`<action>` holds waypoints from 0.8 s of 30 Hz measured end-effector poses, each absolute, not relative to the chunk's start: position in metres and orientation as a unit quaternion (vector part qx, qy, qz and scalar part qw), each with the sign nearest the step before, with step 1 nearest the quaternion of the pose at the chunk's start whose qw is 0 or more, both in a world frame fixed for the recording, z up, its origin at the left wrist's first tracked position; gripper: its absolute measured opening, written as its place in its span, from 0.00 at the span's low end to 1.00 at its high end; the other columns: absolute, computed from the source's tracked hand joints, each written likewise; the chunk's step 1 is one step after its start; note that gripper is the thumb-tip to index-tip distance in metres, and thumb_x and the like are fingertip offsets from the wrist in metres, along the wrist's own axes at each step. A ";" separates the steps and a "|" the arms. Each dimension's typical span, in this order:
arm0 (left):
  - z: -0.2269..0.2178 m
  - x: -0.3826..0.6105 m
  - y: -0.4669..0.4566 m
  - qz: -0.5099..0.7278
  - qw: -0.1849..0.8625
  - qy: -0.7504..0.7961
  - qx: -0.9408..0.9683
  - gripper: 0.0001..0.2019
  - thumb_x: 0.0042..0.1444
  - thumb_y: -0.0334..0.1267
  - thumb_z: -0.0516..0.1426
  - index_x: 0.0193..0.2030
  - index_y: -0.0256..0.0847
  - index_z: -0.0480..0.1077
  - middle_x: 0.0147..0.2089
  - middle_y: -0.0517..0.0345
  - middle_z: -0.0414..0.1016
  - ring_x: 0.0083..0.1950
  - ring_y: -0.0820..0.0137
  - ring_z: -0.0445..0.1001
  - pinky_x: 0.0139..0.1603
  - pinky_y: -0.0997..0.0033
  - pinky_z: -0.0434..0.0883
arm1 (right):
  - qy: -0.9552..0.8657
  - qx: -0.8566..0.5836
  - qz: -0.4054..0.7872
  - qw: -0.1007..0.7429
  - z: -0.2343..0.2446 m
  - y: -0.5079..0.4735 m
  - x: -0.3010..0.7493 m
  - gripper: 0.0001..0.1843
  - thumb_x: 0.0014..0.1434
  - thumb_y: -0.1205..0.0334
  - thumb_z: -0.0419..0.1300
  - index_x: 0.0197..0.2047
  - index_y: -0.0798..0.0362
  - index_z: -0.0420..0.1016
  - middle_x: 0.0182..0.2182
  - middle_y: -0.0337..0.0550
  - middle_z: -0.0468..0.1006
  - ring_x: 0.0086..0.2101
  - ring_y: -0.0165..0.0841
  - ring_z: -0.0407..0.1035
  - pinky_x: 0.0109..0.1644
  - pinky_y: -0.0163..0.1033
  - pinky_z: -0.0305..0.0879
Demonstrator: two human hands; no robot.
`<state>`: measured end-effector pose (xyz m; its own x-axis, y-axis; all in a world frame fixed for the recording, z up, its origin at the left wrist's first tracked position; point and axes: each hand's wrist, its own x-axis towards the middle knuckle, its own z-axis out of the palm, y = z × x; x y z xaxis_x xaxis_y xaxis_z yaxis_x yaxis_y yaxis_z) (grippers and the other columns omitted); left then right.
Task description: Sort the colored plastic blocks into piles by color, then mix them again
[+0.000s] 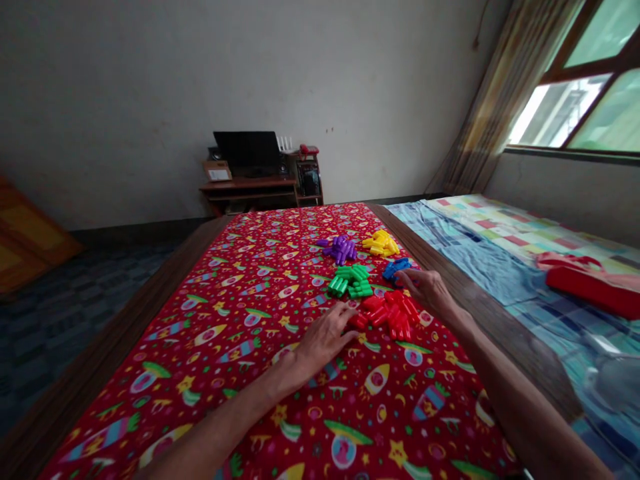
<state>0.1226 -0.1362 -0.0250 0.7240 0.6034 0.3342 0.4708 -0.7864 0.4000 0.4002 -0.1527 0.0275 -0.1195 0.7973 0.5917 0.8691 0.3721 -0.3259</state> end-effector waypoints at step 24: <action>-0.040 0.165 -0.160 0.307 0.140 0.305 0.891 0.24 0.68 0.43 0.45 0.69 0.44 0.50 0.68 0.44 0.57 0.71 0.59 0.54 0.68 0.50 0.60 | -0.763 -0.561 0.052 0.317 0.004 -0.160 0.377 0.29 0.69 0.47 0.41 0.35 0.54 0.77 0.29 0.47 0.80 0.30 0.35 0.74 0.35 0.37 0.65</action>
